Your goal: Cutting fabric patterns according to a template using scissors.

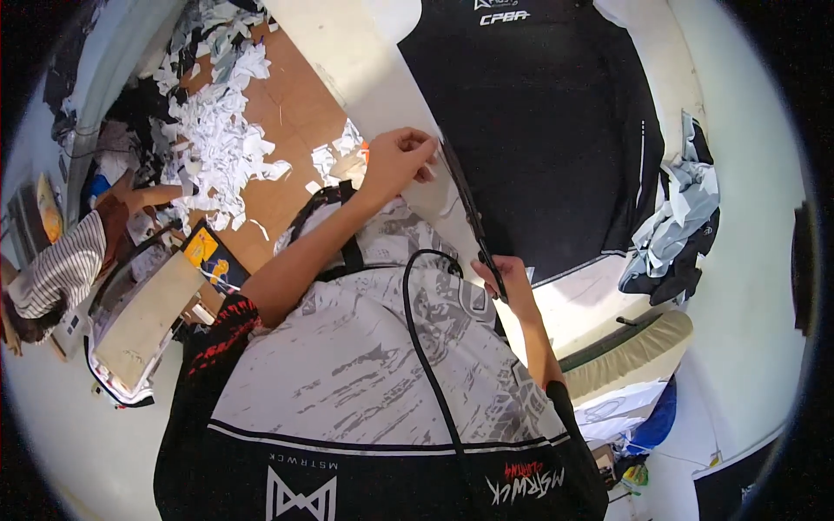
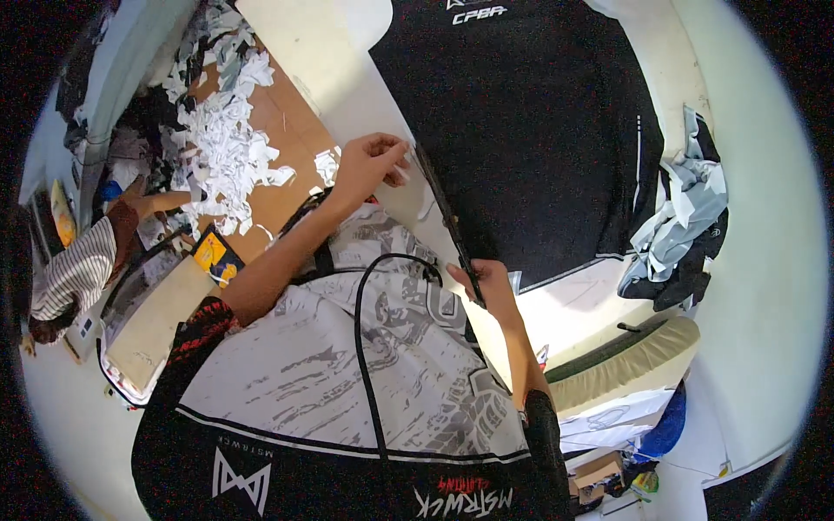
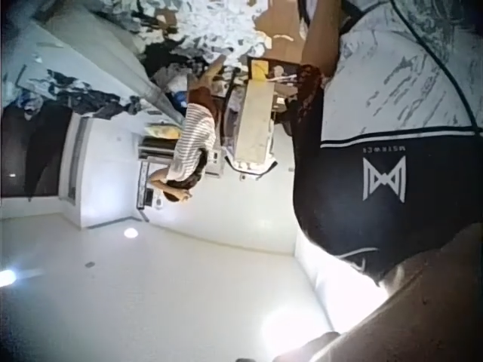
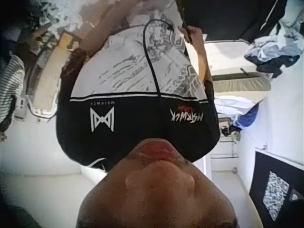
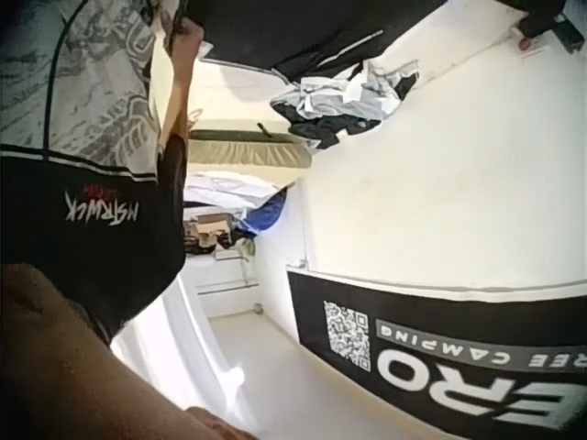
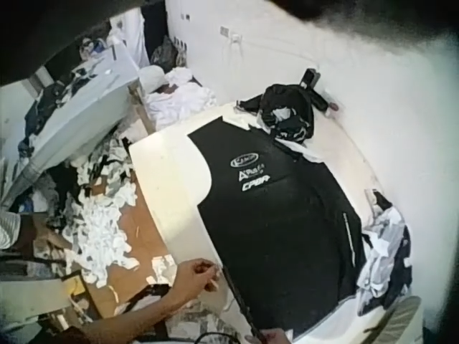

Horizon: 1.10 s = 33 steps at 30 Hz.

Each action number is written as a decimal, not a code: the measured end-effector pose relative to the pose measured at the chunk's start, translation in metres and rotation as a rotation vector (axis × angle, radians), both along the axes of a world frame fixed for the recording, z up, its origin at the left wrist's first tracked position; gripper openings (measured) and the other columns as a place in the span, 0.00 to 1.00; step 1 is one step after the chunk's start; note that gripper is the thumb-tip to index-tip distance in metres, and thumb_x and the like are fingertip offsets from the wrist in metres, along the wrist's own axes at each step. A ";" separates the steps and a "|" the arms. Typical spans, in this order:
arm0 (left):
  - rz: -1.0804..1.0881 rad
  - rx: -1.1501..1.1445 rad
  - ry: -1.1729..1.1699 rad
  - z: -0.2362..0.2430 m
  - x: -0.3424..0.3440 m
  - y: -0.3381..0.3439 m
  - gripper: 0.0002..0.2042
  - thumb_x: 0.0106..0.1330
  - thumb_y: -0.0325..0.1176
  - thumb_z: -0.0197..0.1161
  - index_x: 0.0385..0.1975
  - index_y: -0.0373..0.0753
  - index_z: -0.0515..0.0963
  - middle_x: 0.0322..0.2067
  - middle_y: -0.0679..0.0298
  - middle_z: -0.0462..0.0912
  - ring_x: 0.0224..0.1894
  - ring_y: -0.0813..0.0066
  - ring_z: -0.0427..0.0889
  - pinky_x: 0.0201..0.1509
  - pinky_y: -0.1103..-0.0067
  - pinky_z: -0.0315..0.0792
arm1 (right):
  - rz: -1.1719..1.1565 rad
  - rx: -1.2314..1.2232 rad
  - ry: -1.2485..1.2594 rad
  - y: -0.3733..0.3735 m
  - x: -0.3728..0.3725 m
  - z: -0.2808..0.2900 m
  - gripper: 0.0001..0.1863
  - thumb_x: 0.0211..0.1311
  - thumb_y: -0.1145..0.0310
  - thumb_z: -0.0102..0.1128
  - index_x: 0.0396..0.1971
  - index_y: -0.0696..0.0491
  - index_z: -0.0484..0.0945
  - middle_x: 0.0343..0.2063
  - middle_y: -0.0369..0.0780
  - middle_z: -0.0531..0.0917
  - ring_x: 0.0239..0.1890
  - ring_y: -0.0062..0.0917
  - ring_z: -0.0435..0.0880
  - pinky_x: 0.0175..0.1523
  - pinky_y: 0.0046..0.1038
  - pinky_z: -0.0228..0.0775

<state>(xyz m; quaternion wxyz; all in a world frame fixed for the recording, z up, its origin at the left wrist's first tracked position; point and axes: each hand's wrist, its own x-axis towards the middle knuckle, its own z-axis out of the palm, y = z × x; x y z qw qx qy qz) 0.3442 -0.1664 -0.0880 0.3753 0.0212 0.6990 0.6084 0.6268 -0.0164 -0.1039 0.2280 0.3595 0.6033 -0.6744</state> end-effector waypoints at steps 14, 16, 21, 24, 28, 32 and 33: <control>0.009 0.000 -0.076 0.001 -0.004 0.015 0.09 0.73 0.30 0.62 0.41 0.29 0.82 0.30 0.57 0.86 0.25 0.72 0.86 0.31 0.78 0.83 | -0.034 -0.021 0.070 -0.002 -0.003 -0.004 0.27 0.66 0.54 0.76 0.13 0.49 0.73 0.11 0.28 0.70 0.15 0.11 0.67 0.22 0.21 0.53; 0.002 0.013 -0.084 -0.001 -0.002 0.013 0.09 0.74 0.30 0.62 0.42 0.28 0.81 0.30 0.57 0.86 0.26 0.72 0.86 0.31 0.77 0.83 | -0.055 -0.068 0.064 -0.002 -0.003 -0.001 0.27 0.65 0.54 0.76 0.13 0.49 0.73 0.11 0.28 0.71 0.14 0.11 0.67 0.22 0.21 0.52; -0.015 0.053 -0.097 -0.004 -0.006 0.008 0.10 0.76 0.31 0.61 0.44 0.29 0.81 0.30 0.57 0.86 0.26 0.73 0.86 0.34 0.77 0.83 | -0.071 -0.083 0.070 -0.001 -0.015 0.003 0.27 0.64 0.54 0.78 0.12 0.48 0.73 0.11 0.28 0.71 0.14 0.10 0.66 0.22 0.20 0.52; -0.018 0.074 -0.117 -0.003 -0.009 0.008 0.09 0.77 0.31 0.61 0.45 0.29 0.81 0.31 0.58 0.86 0.27 0.73 0.86 0.35 0.77 0.83 | -0.036 -0.048 0.055 0.001 -0.016 -0.008 0.24 0.66 0.58 0.76 0.15 0.49 0.75 0.12 0.27 0.71 0.15 0.10 0.68 0.22 0.20 0.54; -0.007 0.072 -0.131 -0.003 -0.007 0.005 0.09 0.77 0.31 0.61 0.45 0.30 0.81 0.31 0.59 0.86 0.28 0.73 0.86 0.34 0.77 0.83 | -0.027 -0.020 -0.007 -0.003 -0.013 -0.014 0.19 0.67 0.62 0.76 0.19 0.51 0.79 0.13 0.28 0.73 0.15 0.10 0.69 0.21 0.20 0.55; -0.008 0.094 -0.155 -0.007 -0.008 0.006 0.09 0.77 0.31 0.61 0.45 0.30 0.81 0.31 0.59 0.86 0.28 0.73 0.86 0.34 0.76 0.83 | 0.007 0.047 0.003 -0.004 -0.019 -0.006 0.17 0.67 0.63 0.75 0.21 0.53 0.81 0.13 0.28 0.74 0.14 0.10 0.69 0.22 0.20 0.56; 0.005 0.106 -0.152 -0.006 -0.005 0.006 0.09 0.76 0.30 0.62 0.44 0.28 0.81 0.30 0.57 0.87 0.26 0.72 0.87 0.32 0.76 0.84 | -0.035 0.011 0.017 -0.004 -0.019 -0.004 0.21 0.64 0.58 0.78 0.17 0.53 0.80 0.12 0.28 0.72 0.15 0.11 0.67 0.22 0.21 0.53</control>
